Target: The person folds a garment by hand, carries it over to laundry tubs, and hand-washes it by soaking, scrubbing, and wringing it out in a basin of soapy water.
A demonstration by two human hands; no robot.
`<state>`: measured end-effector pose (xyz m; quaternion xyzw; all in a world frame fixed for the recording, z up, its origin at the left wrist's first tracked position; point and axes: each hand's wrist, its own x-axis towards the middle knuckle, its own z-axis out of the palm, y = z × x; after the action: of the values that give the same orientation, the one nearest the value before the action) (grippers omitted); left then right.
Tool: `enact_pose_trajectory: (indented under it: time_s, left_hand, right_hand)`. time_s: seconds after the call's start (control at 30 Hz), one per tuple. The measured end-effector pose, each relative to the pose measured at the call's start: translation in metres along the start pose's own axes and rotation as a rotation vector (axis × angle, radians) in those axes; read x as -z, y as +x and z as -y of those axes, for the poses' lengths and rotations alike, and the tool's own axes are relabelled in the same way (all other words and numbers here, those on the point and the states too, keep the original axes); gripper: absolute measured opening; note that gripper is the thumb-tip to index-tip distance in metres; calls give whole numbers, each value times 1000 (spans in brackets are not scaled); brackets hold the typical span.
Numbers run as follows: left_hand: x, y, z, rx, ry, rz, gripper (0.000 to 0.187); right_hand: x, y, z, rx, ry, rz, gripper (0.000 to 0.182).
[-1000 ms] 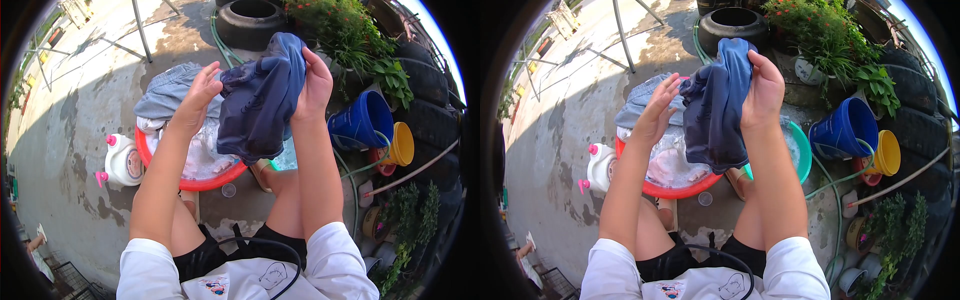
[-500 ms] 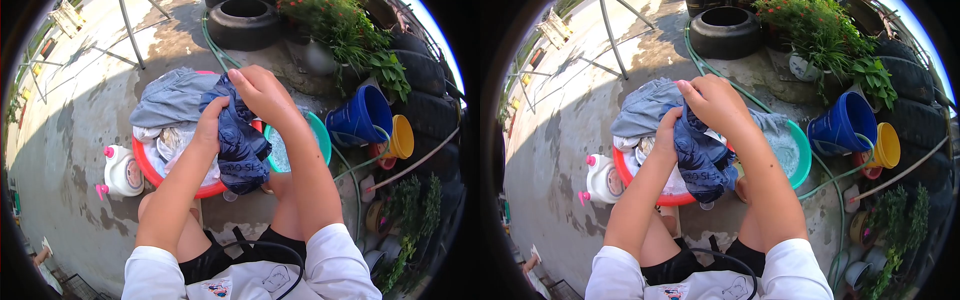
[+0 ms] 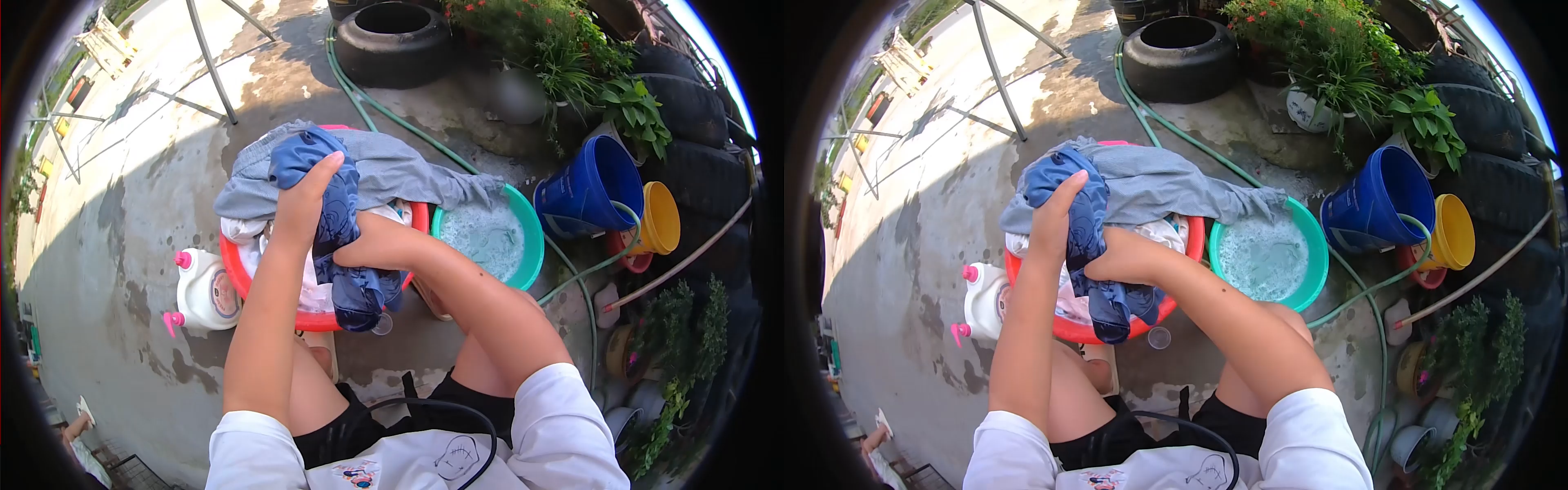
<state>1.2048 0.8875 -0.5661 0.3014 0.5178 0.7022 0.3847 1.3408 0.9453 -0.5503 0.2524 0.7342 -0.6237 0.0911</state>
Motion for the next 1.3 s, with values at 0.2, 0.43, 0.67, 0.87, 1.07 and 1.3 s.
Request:
enact_pose_trajectory:
  time_s: [0.2,0.43,0.67,0.87,1.07,1.3]
  left_hand:
    - [30,8,-23,611,55,140,66]
    - [44,17,7,-268,152,-80,40]
    - [-23,-10,24,136,-159,375,107]
    - [-37,-18,39,196,-112,338,98]
    - [-78,-9,11,287,308,484,43]
    - [-101,5,25,-142,860,354,12]
  right_hand:
    - [49,-12,6,11,-180,-322,28]
    - [67,-37,11,302,-106,-479,43]
    - [47,-25,19,264,89,-509,37]
    - [43,-30,1,408,-283,-767,62]
    - [76,-55,-18,89,-37,-502,58]
    - [68,-65,-19,225,-437,-853,50]
